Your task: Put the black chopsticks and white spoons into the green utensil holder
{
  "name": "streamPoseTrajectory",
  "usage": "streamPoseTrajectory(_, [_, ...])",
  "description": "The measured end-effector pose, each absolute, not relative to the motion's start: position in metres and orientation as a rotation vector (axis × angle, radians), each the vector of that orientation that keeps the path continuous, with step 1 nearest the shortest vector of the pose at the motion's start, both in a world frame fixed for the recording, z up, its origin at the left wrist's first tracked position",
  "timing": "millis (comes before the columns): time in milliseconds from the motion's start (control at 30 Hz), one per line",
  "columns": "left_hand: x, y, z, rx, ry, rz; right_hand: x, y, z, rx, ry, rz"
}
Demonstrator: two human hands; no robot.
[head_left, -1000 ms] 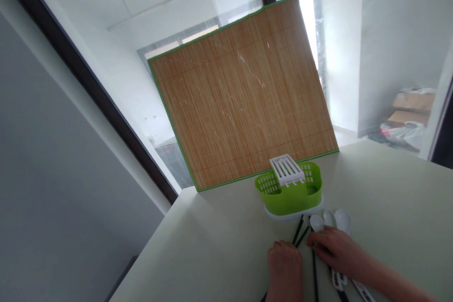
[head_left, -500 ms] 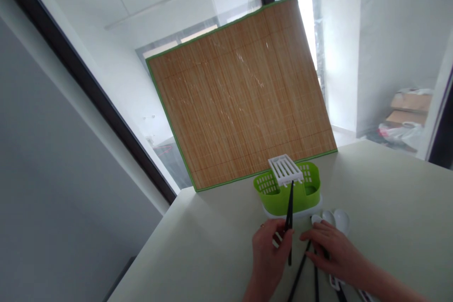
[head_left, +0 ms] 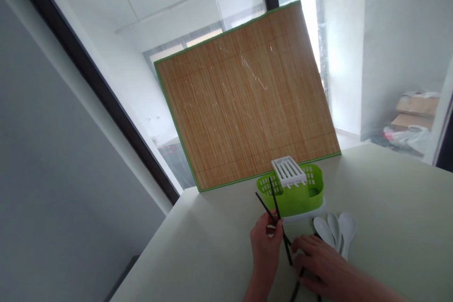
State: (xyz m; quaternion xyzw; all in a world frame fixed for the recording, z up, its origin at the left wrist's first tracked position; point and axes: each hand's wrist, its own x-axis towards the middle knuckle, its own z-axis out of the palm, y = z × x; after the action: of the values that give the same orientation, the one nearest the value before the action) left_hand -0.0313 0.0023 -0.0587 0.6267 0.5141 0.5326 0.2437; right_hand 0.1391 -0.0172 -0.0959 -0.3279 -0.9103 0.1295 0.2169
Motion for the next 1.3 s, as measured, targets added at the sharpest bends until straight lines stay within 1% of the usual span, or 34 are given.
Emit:
streamPoseTrajectory(100, [-0.033,0.003,-0.060,1.718,1.413,1.435,0.140,-0.017,-0.100,-0.899,-2.532,0.399])
streamPoseTrajectory(200, [-0.034,0.001,-0.055,1.723,1.391,1.398,0.145,-0.012,-0.106,-0.921,-2.539,0.339])
streamPoseTrajectory(433, [-0.026,-0.014,-0.039,1.729,1.287,1.319,0.155,-0.008,-0.102,-1.299,-2.236,0.235])
streamPoseTrajectory(633, [-0.020,-0.022,-0.037,1.785,1.203,1.221,0.144,-0.009,-0.110,-1.134,-2.367,0.289])
streamPoseTrajectory(767, [-0.022,-0.026,-0.033,1.829,1.137,1.150,0.140,-0.008,-0.112,-1.056,-2.345,0.357])
streamPoseTrajectory(1000, [-0.027,-0.026,-0.027,1.821,0.932,1.164,0.138,-0.009,-0.116,-0.998,-2.384,0.231])
streamPoseTrajectory(1133, [-0.026,-0.023,-0.034,1.799,0.940,1.230,0.137,-0.007,-0.122,-1.034,-2.405,0.142])
streamPoseTrajectory(1300, [-0.024,-0.020,-0.040,1.777,0.998,1.209,0.138,-0.009,-0.123,-1.076,-2.419,0.142])
